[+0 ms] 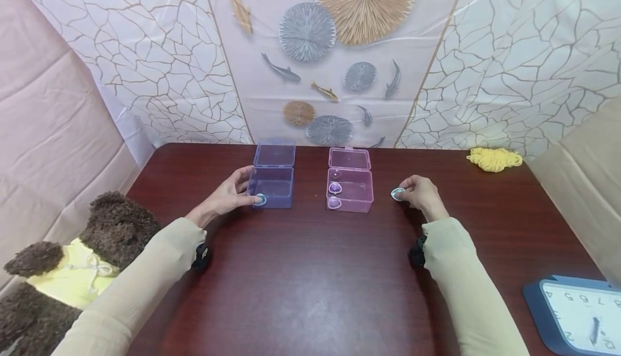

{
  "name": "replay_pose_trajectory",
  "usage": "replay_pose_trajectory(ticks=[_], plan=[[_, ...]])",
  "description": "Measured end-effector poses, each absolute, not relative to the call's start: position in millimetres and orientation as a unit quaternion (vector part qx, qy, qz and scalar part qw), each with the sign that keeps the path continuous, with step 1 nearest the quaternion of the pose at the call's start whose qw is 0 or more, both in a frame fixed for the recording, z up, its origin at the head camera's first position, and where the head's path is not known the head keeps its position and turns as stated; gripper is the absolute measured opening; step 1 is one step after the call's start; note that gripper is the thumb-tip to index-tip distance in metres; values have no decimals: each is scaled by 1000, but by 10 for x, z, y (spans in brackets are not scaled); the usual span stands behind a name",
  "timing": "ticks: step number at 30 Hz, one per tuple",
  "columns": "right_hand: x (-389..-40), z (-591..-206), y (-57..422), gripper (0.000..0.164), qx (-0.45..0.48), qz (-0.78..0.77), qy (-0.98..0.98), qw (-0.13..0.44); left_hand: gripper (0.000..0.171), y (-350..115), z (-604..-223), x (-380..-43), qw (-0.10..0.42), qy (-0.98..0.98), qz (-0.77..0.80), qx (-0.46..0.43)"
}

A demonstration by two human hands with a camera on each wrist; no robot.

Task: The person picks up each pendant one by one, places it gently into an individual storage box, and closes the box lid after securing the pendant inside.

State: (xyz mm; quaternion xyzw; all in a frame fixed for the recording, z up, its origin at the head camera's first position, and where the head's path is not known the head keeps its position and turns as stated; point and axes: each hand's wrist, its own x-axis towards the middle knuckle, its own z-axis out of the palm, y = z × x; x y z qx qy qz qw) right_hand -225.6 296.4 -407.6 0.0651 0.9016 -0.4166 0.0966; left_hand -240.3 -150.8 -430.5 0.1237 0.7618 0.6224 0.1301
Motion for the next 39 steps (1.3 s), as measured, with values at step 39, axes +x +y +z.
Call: replay_pose_trajectory(ticks=[39], plan=[[-2551,-3839,88,26,37,-547,824,147,89,-1518,-4299,-2410,150,746,638,116]])
